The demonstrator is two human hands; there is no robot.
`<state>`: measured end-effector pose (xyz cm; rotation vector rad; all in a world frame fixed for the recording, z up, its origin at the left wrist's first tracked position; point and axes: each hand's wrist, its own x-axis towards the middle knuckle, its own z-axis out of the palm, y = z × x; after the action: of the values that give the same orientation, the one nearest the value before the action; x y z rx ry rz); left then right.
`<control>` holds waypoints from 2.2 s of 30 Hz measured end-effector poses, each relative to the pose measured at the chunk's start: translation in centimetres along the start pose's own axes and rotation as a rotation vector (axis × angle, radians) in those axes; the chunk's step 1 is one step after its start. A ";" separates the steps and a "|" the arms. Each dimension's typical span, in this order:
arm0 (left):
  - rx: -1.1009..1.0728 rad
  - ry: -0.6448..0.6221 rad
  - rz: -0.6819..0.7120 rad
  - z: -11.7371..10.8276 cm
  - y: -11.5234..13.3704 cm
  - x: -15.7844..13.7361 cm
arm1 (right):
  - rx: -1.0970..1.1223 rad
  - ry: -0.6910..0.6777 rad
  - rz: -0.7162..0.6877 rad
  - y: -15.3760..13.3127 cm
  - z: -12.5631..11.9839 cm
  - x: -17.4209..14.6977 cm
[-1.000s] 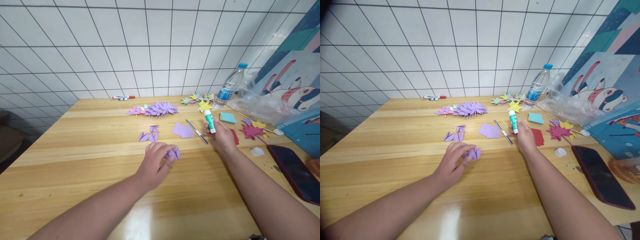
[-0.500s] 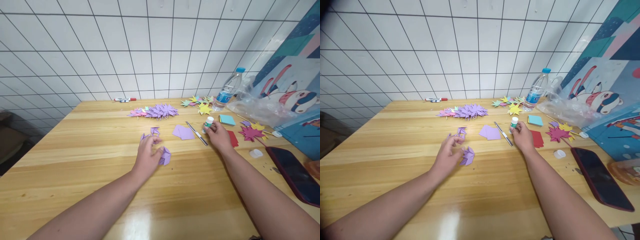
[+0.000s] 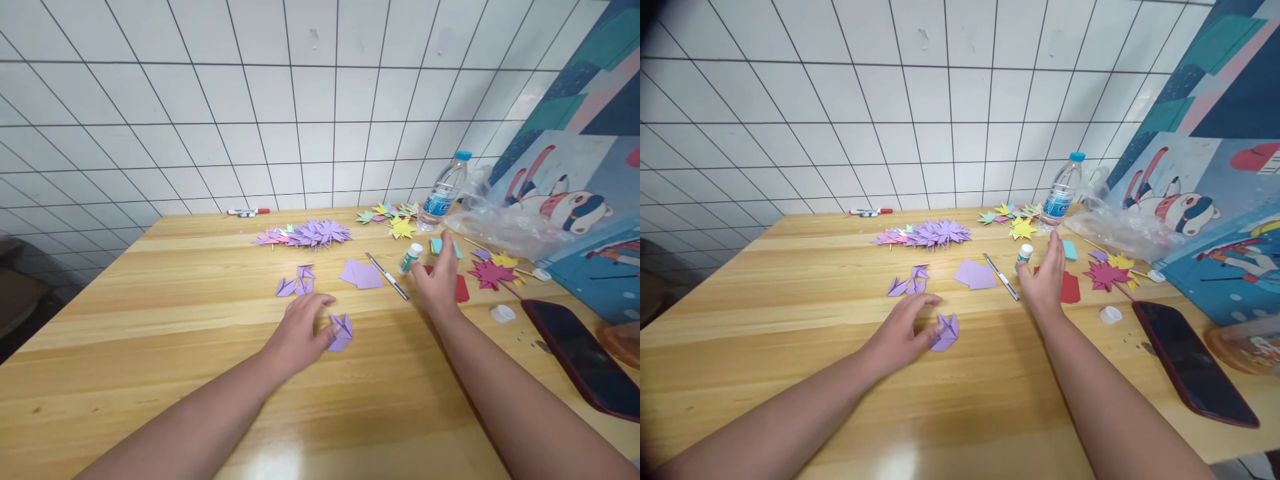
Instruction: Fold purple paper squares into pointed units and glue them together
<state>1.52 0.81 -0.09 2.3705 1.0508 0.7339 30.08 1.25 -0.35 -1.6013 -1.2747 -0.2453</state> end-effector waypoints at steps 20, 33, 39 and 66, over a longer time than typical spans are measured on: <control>0.226 0.230 -0.192 -1.1 -2.2 1.7 | 0.162 -0.286 -0.302 -4.7 -1.2 -1.8; -0.102 0.002 0.020 -0.1 -0.7 1.0 | 0.415 -0.928 0.031 -8.0 0.8 -5.0; -0.242 -0.046 -0.057 0.2 -0.2 0.7 | 0.450 -0.998 0.124 -8.2 1.0 -5.0; 0.508 -0.173 0.039 0.4 5.9 -3.4 | 0.412 -1.041 0.373 -5.5 0.1 -3.2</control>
<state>2.97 -5.51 2.00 2.8207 1.2298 0.2829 24.23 -1.09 0.60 -1.5733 -1.5702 1.1490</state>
